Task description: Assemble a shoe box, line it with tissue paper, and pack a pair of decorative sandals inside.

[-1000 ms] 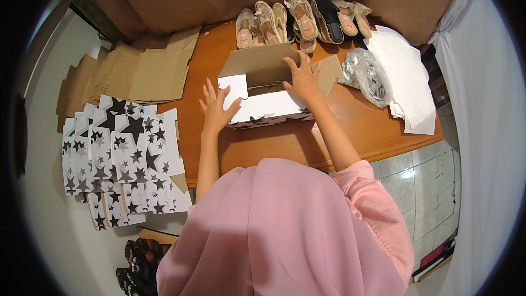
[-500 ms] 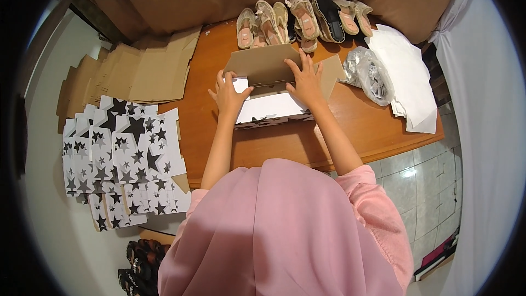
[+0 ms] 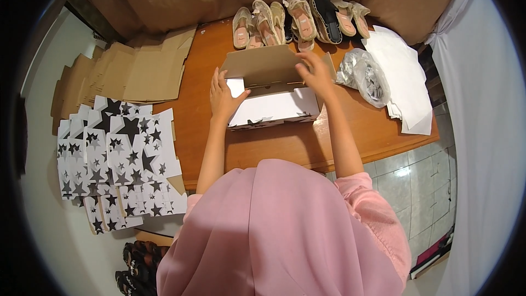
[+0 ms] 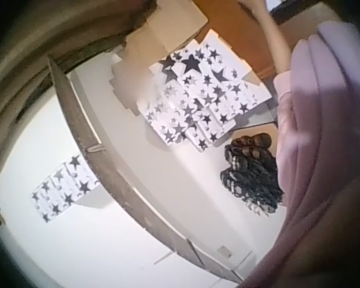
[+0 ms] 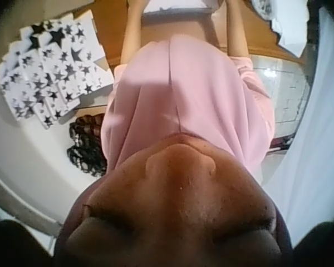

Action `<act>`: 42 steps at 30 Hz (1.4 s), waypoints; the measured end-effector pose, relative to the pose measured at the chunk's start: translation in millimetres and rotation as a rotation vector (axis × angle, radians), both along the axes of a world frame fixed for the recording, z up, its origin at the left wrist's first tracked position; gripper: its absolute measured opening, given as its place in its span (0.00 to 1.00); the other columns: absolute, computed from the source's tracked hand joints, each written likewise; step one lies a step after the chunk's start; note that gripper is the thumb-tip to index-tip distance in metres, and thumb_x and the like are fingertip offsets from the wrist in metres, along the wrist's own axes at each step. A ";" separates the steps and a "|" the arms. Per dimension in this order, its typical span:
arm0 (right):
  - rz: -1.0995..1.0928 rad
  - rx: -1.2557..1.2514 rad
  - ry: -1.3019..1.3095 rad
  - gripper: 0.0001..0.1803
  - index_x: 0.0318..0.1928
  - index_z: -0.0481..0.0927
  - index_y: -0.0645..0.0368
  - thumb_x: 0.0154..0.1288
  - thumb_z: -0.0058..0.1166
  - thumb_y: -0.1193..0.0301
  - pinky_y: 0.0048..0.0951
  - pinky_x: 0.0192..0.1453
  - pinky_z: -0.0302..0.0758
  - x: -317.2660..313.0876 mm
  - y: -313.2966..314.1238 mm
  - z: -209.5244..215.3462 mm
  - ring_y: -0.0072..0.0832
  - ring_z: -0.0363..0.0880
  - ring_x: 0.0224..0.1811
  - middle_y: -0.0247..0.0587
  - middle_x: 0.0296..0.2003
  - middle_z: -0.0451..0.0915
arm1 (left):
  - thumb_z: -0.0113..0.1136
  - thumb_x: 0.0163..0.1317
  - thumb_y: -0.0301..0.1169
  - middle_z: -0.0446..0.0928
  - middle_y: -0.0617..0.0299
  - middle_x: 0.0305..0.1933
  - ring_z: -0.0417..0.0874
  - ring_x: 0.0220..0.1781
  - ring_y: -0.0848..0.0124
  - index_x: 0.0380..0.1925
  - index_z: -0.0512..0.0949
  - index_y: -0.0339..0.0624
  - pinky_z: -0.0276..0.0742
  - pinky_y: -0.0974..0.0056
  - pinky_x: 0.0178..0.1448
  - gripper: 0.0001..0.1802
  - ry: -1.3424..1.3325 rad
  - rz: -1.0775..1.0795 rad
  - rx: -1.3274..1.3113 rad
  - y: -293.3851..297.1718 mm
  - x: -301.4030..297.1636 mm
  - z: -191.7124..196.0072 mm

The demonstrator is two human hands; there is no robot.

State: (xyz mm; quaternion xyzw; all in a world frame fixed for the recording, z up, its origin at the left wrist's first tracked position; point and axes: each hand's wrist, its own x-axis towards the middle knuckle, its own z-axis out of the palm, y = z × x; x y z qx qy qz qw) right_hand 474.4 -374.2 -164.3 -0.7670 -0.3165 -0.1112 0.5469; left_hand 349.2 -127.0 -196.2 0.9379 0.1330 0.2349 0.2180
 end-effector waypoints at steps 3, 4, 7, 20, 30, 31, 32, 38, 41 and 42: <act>-0.214 0.148 -0.124 0.15 0.44 0.78 0.63 0.59 0.41 0.84 0.29 0.55 0.72 -3.4 -23.3 27.1 0.31 0.77 0.49 0.44 0.47 0.78 | 0.70 0.45 0.49 0.48 0.46 0.71 0.53 0.70 0.50 0.62 0.53 0.45 0.59 0.47 0.66 0.50 0.008 0.041 0.060 4.9 -4.7 -4.4; -0.300 0.206 -0.147 0.16 0.43 0.78 0.64 0.58 0.39 0.85 0.28 0.54 0.73 -1.1 -36.8 29.2 0.29 0.78 0.47 0.42 0.45 0.79 | 0.70 0.45 0.48 0.47 0.46 0.71 0.52 0.70 0.47 0.62 0.53 0.45 0.58 0.45 0.67 0.49 0.015 0.030 0.025 2.8 -4.3 -2.4; -0.397 0.448 -0.013 0.17 0.42 0.77 0.64 0.58 0.36 0.87 0.26 0.52 0.73 13.0 -64.8 20.7 0.26 0.78 0.45 0.37 0.43 0.79 | 0.70 0.45 0.47 0.46 0.46 0.72 0.51 0.70 0.45 0.63 0.53 0.45 0.59 0.43 0.66 0.49 0.024 0.007 -0.011 -1.7 -2.1 3.4; -0.011 0.059 0.573 0.43 0.65 0.57 0.64 0.55 0.64 0.61 0.35 0.66 0.61 -11.0 4.7 -23.9 0.39 0.62 0.65 0.55 0.62 0.63 | 0.69 0.47 0.46 0.46 0.48 0.72 0.53 0.70 0.48 0.62 0.55 0.46 0.64 0.44 0.63 0.46 0.049 0.028 -0.010 -3.1 -4.1 8.0; -0.287 -0.515 0.067 0.61 0.69 0.49 0.62 0.39 0.71 0.53 0.42 0.62 0.66 -28.7 21.7 -25.6 0.52 0.61 0.65 0.60 0.65 0.57 | 0.69 0.47 0.46 0.48 0.48 0.71 0.56 0.69 0.49 0.63 0.53 0.47 0.66 0.46 0.62 0.47 0.025 0.036 0.047 -3.1 -2.6 3.8; -0.292 -0.517 0.070 0.61 0.69 0.49 0.62 0.39 0.71 0.53 0.42 0.62 0.66 -29.8 22.2 -26.0 0.52 0.61 0.65 0.60 0.65 0.57 | 0.69 0.47 0.45 0.48 0.48 0.71 0.56 0.69 0.49 0.62 0.53 0.47 0.66 0.46 0.61 0.47 0.026 0.034 0.052 -3.6 -2.7 4.3; -0.317 -0.537 0.055 0.62 0.69 0.48 0.62 0.38 0.71 0.53 0.42 0.61 0.67 -30.7 22.8 -26.6 0.52 0.62 0.64 0.59 0.64 0.57 | 0.69 0.47 0.45 0.48 0.48 0.71 0.56 0.69 0.49 0.62 0.53 0.47 0.67 0.46 0.61 0.47 0.027 0.033 0.057 -4.3 -2.7 4.7; -0.386 -0.639 0.064 0.62 0.70 0.45 0.60 0.39 0.71 0.53 0.40 0.58 0.71 -35.1 26.3 -24.1 0.51 0.65 0.61 0.58 0.63 0.58 | 0.69 0.47 0.44 0.46 0.47 0.72 0.53 0.70 0.48 0.62 0.55 0.46 0.65 0.43 0.61 0.45 0.047 0.027 0.016 -7.1 -2.9 8.2; -0.400 -0.643 0.044 0.62 0.70 0.45 0.59 0.39 0.71 0.55 0.40 0.57 0.71 -35.2 25.6 -27.5 0.50 0.66 0.60 0.58 0.63 0.59 | 0.69 0.48 0.43 0.46 0.47 0.72 0.53 0.70 0.49 0.62 0.55 0.46 0.65 0.43 0.61 0.45 0.028 0.023 0.026 -7.9 -3.3 6.3; -0.403 -0.630 0.024 0.62 0.70 0.44 0.59 0.39 0.71 0.55 0.40 0.57 0.71 -35.5 25.6 -27.5 0.50 0.66 0.60 0.58 0.63 0.59 | 0.69 0.48 0.43 0.46 0.47 0.72 0.53 0.70 0.49 0.62 0.55 0.46 0.65 0.43 0.61 0.45 0.029 0.022 0.027 -8.8 -3.5 6.8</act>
